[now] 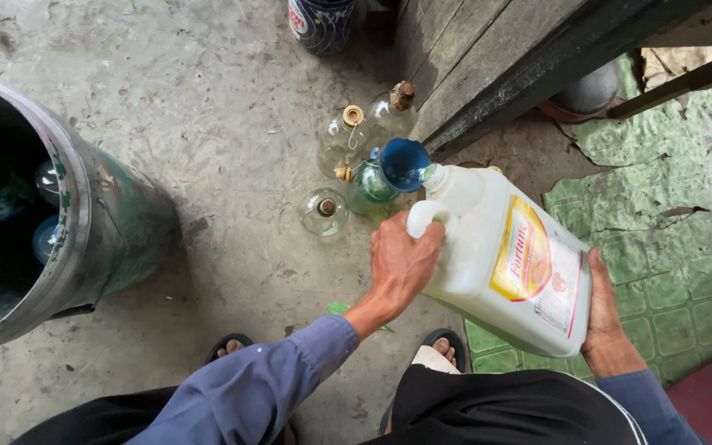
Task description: The person carries a metal basin of plastic bottles outside, sets it down, and arranges empty glass bottles on the ground. The person places a blue funnel in a bottle's mouth and pours liquid from a large plastic jug through the funnel to fill the glass bottles one at a time.
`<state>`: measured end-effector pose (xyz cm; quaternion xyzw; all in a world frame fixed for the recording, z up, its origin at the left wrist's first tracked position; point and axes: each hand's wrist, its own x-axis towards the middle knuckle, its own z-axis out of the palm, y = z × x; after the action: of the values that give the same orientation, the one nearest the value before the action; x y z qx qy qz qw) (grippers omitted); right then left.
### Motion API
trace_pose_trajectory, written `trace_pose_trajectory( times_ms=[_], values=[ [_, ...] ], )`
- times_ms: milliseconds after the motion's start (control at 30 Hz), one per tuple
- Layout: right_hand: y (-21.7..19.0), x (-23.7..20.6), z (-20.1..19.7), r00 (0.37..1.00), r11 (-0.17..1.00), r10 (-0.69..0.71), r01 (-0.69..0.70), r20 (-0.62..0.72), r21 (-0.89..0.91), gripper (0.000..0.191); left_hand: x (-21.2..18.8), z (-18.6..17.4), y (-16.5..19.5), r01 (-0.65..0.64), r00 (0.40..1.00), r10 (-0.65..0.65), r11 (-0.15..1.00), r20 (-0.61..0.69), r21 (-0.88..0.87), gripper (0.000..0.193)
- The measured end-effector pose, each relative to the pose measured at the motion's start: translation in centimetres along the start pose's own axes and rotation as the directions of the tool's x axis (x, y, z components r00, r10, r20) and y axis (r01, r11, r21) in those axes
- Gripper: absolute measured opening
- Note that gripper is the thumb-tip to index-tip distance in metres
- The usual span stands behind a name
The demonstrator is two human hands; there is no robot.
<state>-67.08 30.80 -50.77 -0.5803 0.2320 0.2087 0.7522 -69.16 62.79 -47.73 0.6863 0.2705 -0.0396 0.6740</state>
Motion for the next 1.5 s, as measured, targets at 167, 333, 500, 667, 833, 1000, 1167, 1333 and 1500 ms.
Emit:
trace_pose_trajectory(
  times_ms=[167, 333, 500, 667, 833, 1000, 1167, 1333, 1500],
  values=[
    [-0.1, 0.1, 0.1, 0.999, 1.0, 0.015, -0.015, -0.03, -0.002, 0.092, -0.1, -0.1, 0.0, 0.007, 1.0, -0.007, 1.0, 0.007, -0.02, 0.036],
    [0.3, 0.0, 0.5, 0.998, 1.0, 0.016, -0.017, 0.057, 0.025, 0.094, 0.0, -0.1, -0.1, -0.004, 1.0, 0.004, 1.0, 0.01, 0.0, 0.037],
    [2.1, 0.5, 0.5, 1.0, 0.999, 0.006, -0.007, 0.021, 0.039, 0.092, 0.2, -0.2, 0.0, -0.03, 1.0, 0.03, 0.999, 0.001, 0.021, 0.037],
    [4.2, 1.5, 0.2, 1.0, 0.996, 0.0, 0.002, -0.017, 0.084, 0.089, 0.3, -0.2, 0.0, -0.044, 0.999, 0.044, 0.996, -0.004, 0.072, 0.038],
    [6.1, 2.0, -0.2, 1.0, 0.99, -0.017, 0.015, 0.015, 0.142, 0.088, -0.2, 0.1, 0.0, -0.113, 0.994, 0.113, 0.988, 0.007, 0.104, 0.039],
    [7.7, 1.9, -0.1, 0.999, 0.987, -0.04, 0.042, -0.015, 0.157, 0.091, -1.7, 0.7, 0.9, -0.085, 0.995, 0.081, 0.994, 0.058, 0.07, 0.042],
    [9.3, 1.6, 0.6, 1.0, 0.979, -0.004, 0.004, -0.003, 0.203, 0.094, -3.7, 2.0, 2.7, 0.065, 0.98, -0.075, 0.996, 0.185, 0.056, 0.044],
    [10.2, 1.7, 1.0, 0.999, 0.974, 0.012, -0.022, 0.045, 0.226, 0.078, -6.1, 5.8, 3.7, 0.054, 0.953, -0.093, 0.989, 0.29, 0.14, 0.05],
    [10.1, 2.4, 1.1, 0.99, 0.965, -0.008, -0.029, 0.143, 0.26, 0.063, -7.0, 10.3, 2.6, -0.135, 0.933, 0.029, 0.952, 0.359, 0.276, 0.055]
  ],
)
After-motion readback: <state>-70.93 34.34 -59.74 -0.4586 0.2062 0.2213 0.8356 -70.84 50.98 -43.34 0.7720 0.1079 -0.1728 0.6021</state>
